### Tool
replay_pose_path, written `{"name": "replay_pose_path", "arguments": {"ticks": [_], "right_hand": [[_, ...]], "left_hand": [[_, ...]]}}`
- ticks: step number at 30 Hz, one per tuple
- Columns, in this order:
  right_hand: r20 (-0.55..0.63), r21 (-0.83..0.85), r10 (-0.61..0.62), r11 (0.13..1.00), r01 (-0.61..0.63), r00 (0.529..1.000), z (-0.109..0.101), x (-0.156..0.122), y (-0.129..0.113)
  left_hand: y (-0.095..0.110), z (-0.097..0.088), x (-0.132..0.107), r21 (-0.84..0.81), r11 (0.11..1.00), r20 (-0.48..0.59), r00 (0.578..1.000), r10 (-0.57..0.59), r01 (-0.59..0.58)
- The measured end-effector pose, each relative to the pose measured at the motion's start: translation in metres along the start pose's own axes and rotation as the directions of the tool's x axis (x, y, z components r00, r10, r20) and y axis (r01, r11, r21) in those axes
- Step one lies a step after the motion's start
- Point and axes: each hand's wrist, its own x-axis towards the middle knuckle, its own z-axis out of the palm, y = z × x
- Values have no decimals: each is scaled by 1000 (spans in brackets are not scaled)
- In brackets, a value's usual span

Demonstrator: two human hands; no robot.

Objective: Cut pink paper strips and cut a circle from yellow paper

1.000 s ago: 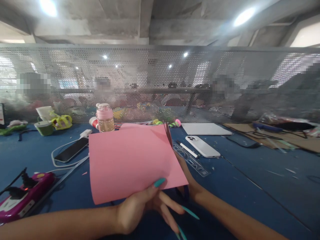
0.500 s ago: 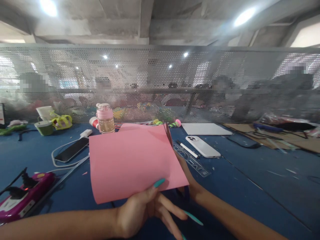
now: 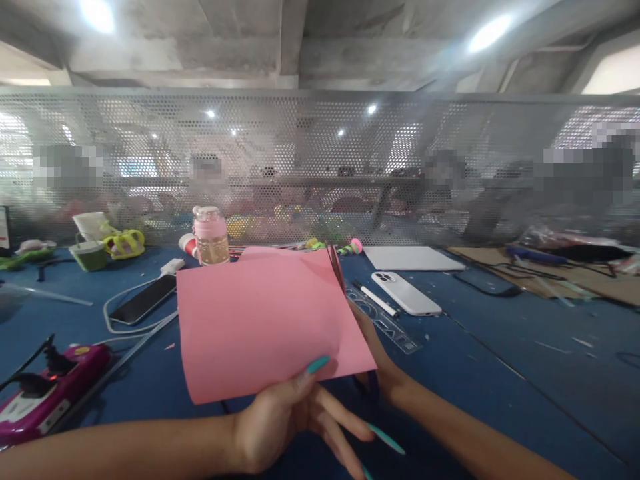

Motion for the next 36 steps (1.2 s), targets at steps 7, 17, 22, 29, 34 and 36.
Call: {"name": "replay_pose_path", "arguments": {"ticks": [7,17,22,29,34,36], "right_hand": [[6,-24,-10,1000,10,1000,-2,1,5],[34,-6,-45,999,45,998,-5,4,11],[4,38,-11,999,11,1000,1,3,0],[34,85,-28,996,25,999,0,2,-1],[29,86,-29,996,26,999,0,2,-3],[21,96,-25,995,23,999,1,2,-4]], "left_hand": [[-2,-4,-1,24,1000,-5,1000,13,-13],[2,-3,1,69,998,-42,999,16,-13],[2,-5,1,119,993,-83,996,22,-12],[5,-4,1,190,982,-64,998,10,2],[4,-5,2,157,988,-55,998,2,6],[3,-6,2,147,989,-44,999,-1,7]]}}
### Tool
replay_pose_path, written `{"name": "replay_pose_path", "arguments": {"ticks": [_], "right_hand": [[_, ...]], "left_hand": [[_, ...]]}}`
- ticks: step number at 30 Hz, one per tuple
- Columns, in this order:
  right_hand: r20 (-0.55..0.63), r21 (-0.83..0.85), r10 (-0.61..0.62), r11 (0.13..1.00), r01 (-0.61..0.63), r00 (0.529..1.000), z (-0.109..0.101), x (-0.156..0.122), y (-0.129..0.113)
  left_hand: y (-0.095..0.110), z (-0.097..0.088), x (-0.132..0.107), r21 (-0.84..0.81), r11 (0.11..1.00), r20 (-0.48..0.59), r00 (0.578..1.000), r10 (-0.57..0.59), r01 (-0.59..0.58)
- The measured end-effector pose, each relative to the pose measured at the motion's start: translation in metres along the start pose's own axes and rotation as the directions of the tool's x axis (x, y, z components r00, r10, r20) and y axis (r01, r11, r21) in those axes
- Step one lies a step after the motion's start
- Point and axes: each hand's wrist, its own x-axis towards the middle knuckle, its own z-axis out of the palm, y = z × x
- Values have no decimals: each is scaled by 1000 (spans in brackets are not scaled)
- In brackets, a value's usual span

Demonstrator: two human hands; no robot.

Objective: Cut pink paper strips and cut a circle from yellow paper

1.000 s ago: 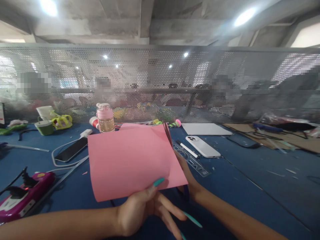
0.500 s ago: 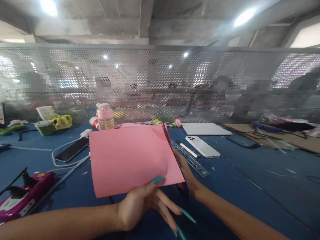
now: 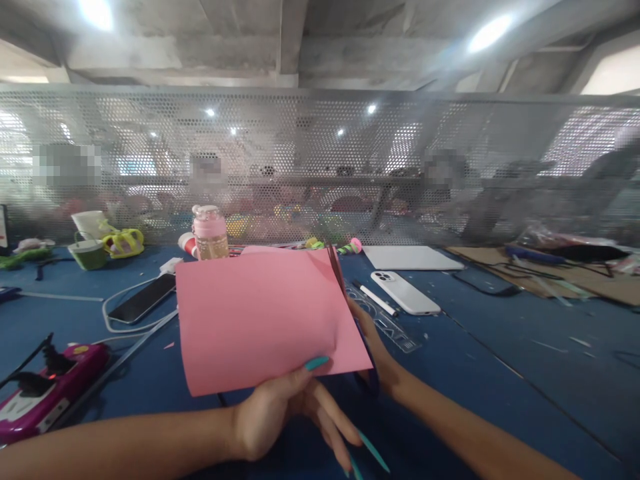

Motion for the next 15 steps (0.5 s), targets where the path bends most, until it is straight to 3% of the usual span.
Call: {"name": "replay_pose_path", "arguments": {"ticks": [6,15], "right_hand": [[12,5,30,1000,-30,999,-1,-1,3],[-8,44,124,991,-123,992,1,-1,3]], "left_hand": [[-3,-2,-2,-30,1000,63,998,5,-4],[-2,-2,-1,-40,999,69,997,-32,35]]}}
